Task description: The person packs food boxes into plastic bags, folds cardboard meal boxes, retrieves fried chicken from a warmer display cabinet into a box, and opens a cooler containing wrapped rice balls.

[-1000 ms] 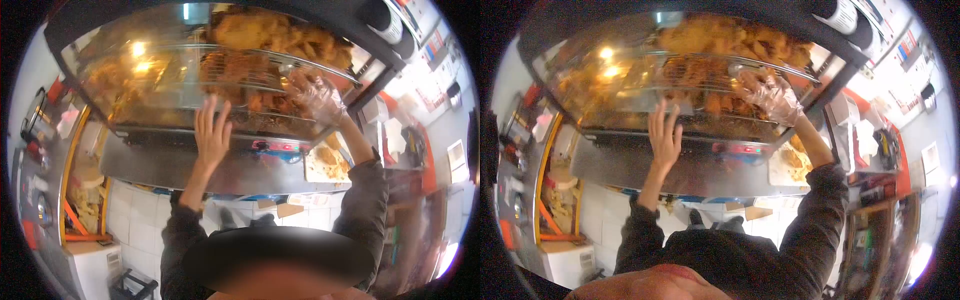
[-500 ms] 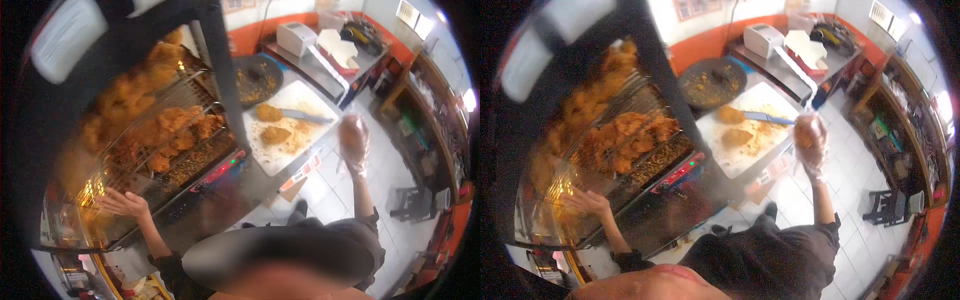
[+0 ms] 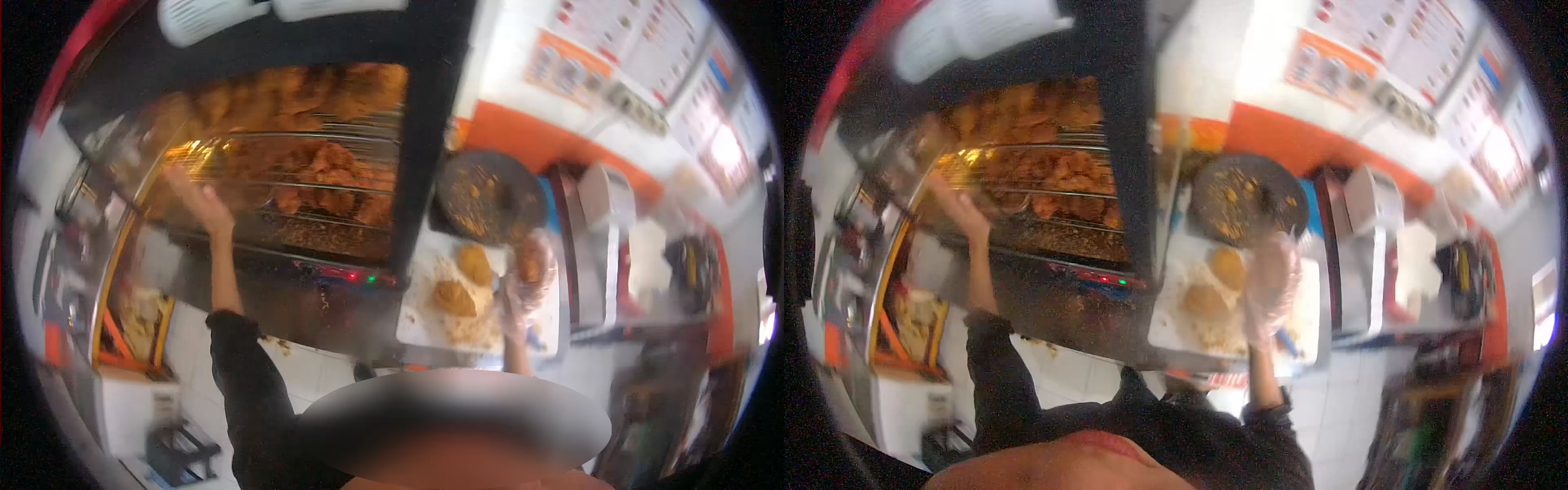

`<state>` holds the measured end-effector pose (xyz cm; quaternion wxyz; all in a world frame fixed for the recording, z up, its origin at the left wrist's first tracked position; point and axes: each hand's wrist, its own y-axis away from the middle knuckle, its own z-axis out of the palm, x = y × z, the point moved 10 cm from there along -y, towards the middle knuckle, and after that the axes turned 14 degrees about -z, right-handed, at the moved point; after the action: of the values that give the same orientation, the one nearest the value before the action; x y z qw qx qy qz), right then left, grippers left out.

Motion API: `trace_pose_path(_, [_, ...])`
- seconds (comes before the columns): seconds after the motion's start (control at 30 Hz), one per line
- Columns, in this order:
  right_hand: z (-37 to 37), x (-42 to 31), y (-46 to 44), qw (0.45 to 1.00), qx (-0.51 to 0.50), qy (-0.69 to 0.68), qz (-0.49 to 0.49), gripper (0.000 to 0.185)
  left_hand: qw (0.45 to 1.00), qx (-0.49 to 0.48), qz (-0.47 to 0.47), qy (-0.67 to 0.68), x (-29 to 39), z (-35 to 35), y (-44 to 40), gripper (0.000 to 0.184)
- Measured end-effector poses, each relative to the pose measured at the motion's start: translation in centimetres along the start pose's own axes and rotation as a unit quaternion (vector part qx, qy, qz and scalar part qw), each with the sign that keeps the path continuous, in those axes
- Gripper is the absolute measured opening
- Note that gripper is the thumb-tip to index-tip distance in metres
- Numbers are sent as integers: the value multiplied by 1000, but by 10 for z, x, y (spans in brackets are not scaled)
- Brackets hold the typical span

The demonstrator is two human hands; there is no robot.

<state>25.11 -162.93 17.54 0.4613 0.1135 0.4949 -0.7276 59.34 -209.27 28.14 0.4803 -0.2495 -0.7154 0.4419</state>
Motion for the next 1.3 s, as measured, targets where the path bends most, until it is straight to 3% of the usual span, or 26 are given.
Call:
trace_pose_path(0.07, [66, -9, -12, 997, -65, -6, -42, 42, 1000, 21, 2, 7, 10, -5, 2, 56])
trace_pose_path(0.1, [90, -22, -21, 960, -122, 186, -172, 43, 1000, 15, -3, -14, 10, -3, 0, 59])
trace_pose_path(0.17, [143, -30, -28, 869, -164, 352, -309, 44, 999, 19, -37, 2, 5, -1, 0, 62])
trace_pose_path(0.3, [197, -49, -28, 875, -92, 319, -352, 44, 999, 35, -39, 6, 3, -3, 0, 63])
trace_pose_path(0.37, [187, -30, -28, 933, 15, 180, -310, 48, 999, 29, -30, 21, 1, -2, -1, 63])
trace_pose_path(0.4, [181, -17, -24, 938, 16, 162, -308, 58, 999, 41, -26, 20, 0, -4, -1, 63])
trace_pose_path(0.47, [176, 8, -26, 966, 32, -31, -255, 60, 999, 27, -41, 22, -6, 1, 0, 64])
trace_pose_path(1.0, [177, 17, -10, 980, 22, -60, -190, 54, 999, 21, -44, 21, 3, 3, 7, 65])
trace_pose_path(1.3, [184, 10, -31, 984, 0, -49, -173, 51, 999, -16, -20, 36, 100, 30, 59, 63])
